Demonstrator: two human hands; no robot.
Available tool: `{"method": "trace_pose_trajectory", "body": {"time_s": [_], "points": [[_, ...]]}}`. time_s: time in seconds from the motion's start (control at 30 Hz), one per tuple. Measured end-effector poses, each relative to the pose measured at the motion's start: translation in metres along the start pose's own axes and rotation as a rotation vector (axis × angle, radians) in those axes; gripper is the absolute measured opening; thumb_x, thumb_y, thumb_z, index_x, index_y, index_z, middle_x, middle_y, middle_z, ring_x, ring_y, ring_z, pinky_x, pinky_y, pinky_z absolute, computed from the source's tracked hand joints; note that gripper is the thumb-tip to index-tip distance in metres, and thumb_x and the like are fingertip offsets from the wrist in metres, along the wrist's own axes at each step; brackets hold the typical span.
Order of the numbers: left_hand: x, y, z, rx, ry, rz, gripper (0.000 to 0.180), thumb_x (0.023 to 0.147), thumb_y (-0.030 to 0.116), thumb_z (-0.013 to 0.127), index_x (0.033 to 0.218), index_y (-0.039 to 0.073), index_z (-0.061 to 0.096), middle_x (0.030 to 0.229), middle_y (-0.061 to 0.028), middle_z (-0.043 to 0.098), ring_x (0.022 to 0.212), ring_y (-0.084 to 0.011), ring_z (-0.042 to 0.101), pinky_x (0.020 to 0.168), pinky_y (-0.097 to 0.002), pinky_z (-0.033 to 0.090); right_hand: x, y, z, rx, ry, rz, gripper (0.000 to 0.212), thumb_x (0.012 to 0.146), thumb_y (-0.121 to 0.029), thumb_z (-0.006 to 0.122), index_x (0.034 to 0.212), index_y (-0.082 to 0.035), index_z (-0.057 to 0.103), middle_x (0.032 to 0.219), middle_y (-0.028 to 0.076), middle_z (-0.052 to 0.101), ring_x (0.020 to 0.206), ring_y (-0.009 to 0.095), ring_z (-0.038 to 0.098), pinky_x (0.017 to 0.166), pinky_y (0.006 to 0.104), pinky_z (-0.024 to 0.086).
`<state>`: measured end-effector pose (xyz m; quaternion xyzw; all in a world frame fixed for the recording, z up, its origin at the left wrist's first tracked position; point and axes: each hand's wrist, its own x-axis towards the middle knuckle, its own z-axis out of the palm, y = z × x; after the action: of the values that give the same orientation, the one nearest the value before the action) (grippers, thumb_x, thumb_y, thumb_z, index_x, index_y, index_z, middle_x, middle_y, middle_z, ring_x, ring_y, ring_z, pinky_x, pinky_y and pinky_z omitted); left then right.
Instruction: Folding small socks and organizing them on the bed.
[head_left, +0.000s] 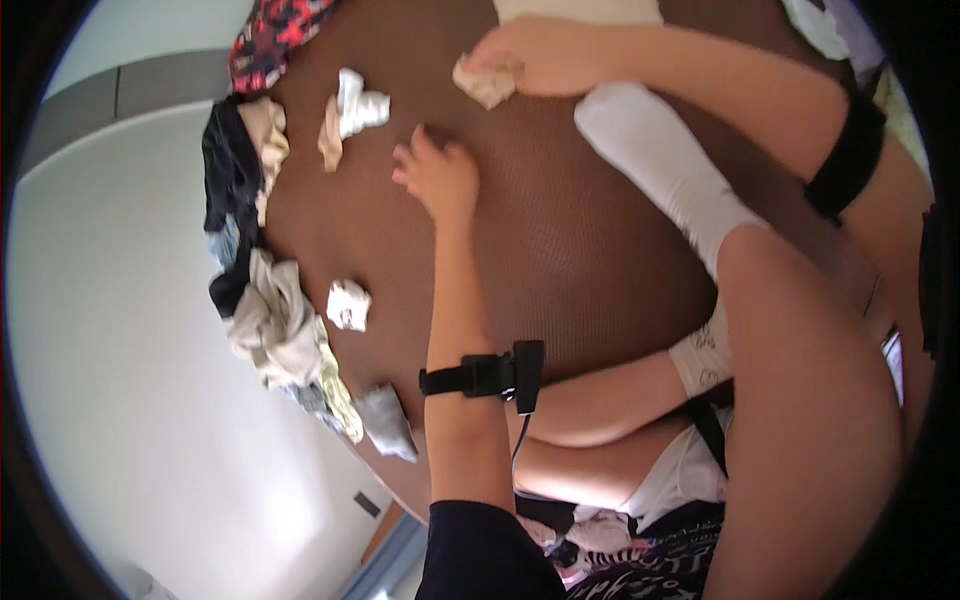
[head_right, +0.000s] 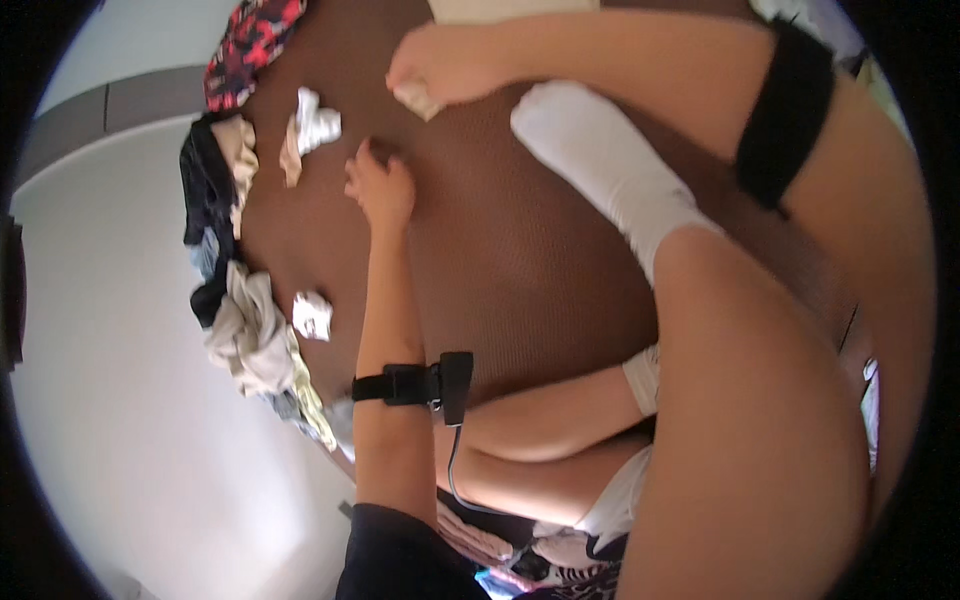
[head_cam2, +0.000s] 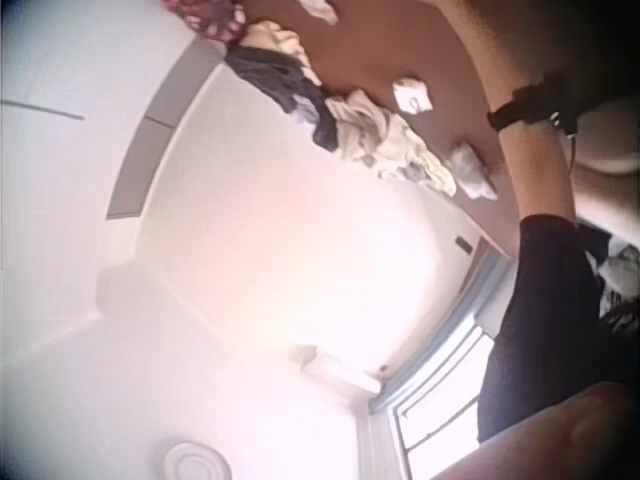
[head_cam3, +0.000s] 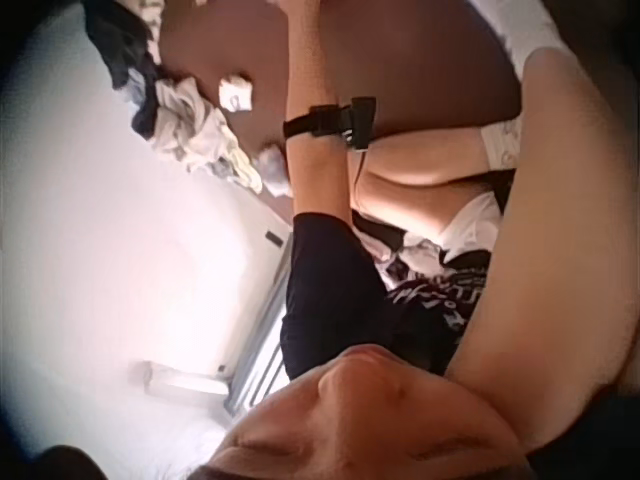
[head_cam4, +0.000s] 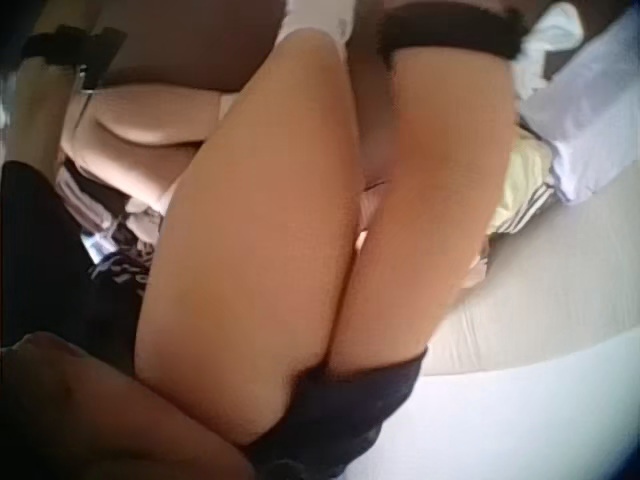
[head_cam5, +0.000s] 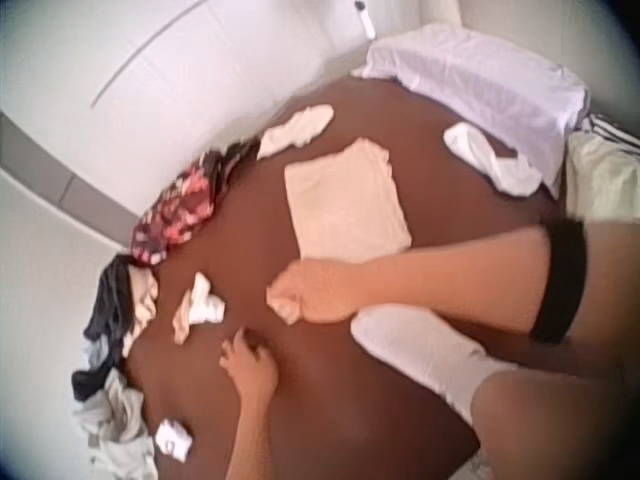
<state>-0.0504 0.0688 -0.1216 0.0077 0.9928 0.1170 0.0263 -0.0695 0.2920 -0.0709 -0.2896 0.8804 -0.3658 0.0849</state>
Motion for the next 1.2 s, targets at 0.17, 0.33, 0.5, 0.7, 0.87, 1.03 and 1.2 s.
{"method": "trace_pose_trajectory", "body": {"time_s": [0.17, 0.33, 0.5, 0.7, 0.87, 1.03, 1.2], "points": [[-0.001, -0.055, -0.030, -0.301, -0.101, 0.263, 0.045, 0.082, 0.018, 0.055, 0.121, -0.001, 0.046, 0.121, -0.0237, 0.047, 0.114, -0.0304, 0.045, 0.093, -0.0395, 0.038, 0.003, -0.060, 0.019, 0.112, 0.174, -0.141, 0.028, 0.071, -0.002, 0.048, 0.096, -0.003, 0.062, 0.088, 0.016, 0.061, 0.083, 0.026, 0.059, 0.073, 0.0364, 0.046], [-0.010, -0.091, -0.072, -0.545, -0.344, -0.227, 0.041, 0.080, 0.017, 0.059, 0.115, -0.002, 0.052, 0.114, -0.0206, 0.054, 0.110, -0.0242, 0.050, 0.094, -0.0329, 0.037, -0.022, -0.107, 0.025, 0.362, -0.309, -0.208, 0.028, 0.078, -0.006, 0.048, 0.102, -0.004, 0.062, 0.094, 0.015, 0.062, 0.090, 0.027, 0.059, 0.078, 0.0365, 0.046], [0.034, -0.162, -0.070, -0.014, -0.037, 0.024, 0.052, 0.076, 0.016, 0.059, 0.124, 0.002, 0.046, 0.133, -0.0269, 0.035, 0.121, -0.0319, 0.041, 0.097, -0.0387, 0.036, -0.048, -0.103, 0.043, 0.265, -0.163, -0.068, 0.014, 0.076, -0.007, 0.053, 0.088, -0.004, 0.061, 0.082, 0.010, 0.061, 0.085, 0.025, 0.061, 0.073, 0.0367, 0.048], [0.064, -0.085, -0.059, 0.456, -0.272, -0.039, 0.061, 0.076, 0.011, 0.048, 0.132, -0.005, 0.030, 0.144, -0.0261, 0.010, 0.132, -0.0357, 0.020, 0.103, -0.0378, 0.030, -0.099, -0.047, 0.073, -0.285, -0.579, 0.028, 0.020, 0.074, -0.006, 0.055, 0.094, -0.007, 0.058, 0.084, 0.009, 0.060, 0.087, 0.025, 0.061, 0.071, 0.0366, 0.048], [0.069, -0.113, -0.053, 0.274, -0.340, -0.030, 0.066, 0.074, 0.011, 0.052, 0.133, -0.008, 0.028, 0.141, -0.0258, 0.019, 0.130, -0.0357, 0.024, 0.105, -0.0358, 0.025, -0.079, -0.033, 0.043, -0.072, -0.672, 0.012, 0.025, 0.075, -0.005, 0.051, 0.099, -0.002, 0.059, 0.086, 0.012, 0.062, 0.081, 0.025, 0.060, 0.067, 0.0348, 0.048], [0.035, -0.132, -0.058, -0.056, -0.354, -0.080, 0.069, 0.073, 0.015, 0.058, 0.131, -0.007, 0.030, 0.136, -0.0260, 0.028, 0.129, -0.0357, 0.027, 0.105, -0.0358, 0.025, -0.084, -0.031, 0.039, 0.396, -0.554, 0.328, 0.041, 0.074, -0.001, 0.045, 0.114, 0.001, 0.057, 0.102, 0.011, 0.063, 0.069, 0.018, 0.061, 0.064, 0.0311, 0.048], [-0.031, -0.087, -0.056, 0.047, -0.274, -0.061, 0.069, 0.074, 0.019, 0.060, 0.131, -0.006, 0.029, 0.134, -0.0275, 0.026, 0.126, -0.0397, 0.029, 0.104, -0.0401, 0.028, -0.081, -0.025, 0.047, 0.488, -0.455, 0.436, 0.046, 0.071, 0.003, 0.041, 0.114, 0.001, 0.057, 0.095, 0.013, 0.063, 0.062, 0.016, 0.058, 0.060, 0.0300, 0.047]]}}
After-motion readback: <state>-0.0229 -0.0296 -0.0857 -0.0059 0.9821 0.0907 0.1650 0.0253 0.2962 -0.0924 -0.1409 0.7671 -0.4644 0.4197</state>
